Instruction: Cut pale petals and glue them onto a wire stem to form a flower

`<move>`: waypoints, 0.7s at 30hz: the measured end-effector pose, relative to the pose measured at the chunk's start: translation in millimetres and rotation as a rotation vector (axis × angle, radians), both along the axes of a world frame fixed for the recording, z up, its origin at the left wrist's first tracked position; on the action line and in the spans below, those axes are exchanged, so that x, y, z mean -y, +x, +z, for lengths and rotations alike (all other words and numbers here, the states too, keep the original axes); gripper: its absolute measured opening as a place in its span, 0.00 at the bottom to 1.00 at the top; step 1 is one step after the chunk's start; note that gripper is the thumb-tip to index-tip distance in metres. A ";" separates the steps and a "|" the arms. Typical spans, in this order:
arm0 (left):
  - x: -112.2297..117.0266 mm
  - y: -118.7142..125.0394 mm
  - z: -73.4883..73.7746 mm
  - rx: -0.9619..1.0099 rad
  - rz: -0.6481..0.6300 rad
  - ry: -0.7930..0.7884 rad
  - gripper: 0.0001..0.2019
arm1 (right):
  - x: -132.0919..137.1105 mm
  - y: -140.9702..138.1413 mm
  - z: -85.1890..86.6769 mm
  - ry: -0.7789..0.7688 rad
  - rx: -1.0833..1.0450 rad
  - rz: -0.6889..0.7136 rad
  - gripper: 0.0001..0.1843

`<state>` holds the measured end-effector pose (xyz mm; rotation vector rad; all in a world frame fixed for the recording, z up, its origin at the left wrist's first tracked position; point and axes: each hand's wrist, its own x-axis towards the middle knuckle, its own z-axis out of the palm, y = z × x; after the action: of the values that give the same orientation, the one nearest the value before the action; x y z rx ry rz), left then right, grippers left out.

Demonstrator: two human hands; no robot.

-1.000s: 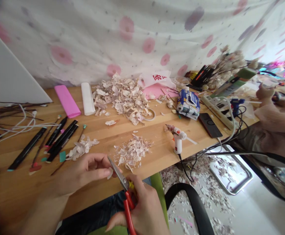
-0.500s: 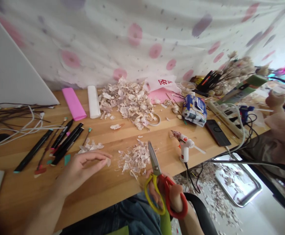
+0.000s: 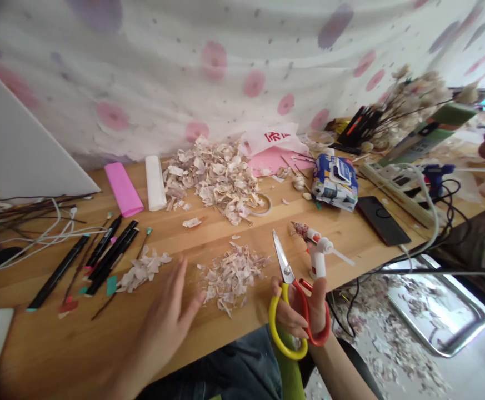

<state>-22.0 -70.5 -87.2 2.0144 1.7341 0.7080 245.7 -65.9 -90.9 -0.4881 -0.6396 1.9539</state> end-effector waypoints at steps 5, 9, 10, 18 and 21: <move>6.2 52.1 -9.0 0.060 -0.183 -0.102 0.35 | 4.0 -0.4 -0.9 -0.052 -0.077 -0.029 0.57; -11.1 51.1 6.7 0.115 -0.243 -0.140 0.40 | 5.4 2.8 -6.4 -0.072 -0.118 -0.016 0.55; -14.4 47.0 8.0 0.079 -0.245 -0.104 0.46 | 5.3 3.6 -7.5 -0.073 -0.129 -0.007 0.53; -28.0 39.0 -17.5 -0.250 -0.354 0.021 0.71 | 3.0 7.6 -14.1 -0.050 -0.269 0.100 0.35; -48.8 53.8 -16.4 -0.219 -0.368 0.003 0.63 | 2.8 8.4 -17.9 -0.033 -0.330 0.108 0.33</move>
<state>31.9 -21.7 -103.6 2.3975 1.4047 0.3820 254.1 -68.6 -108.8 -0.1461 -0.4303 2.0887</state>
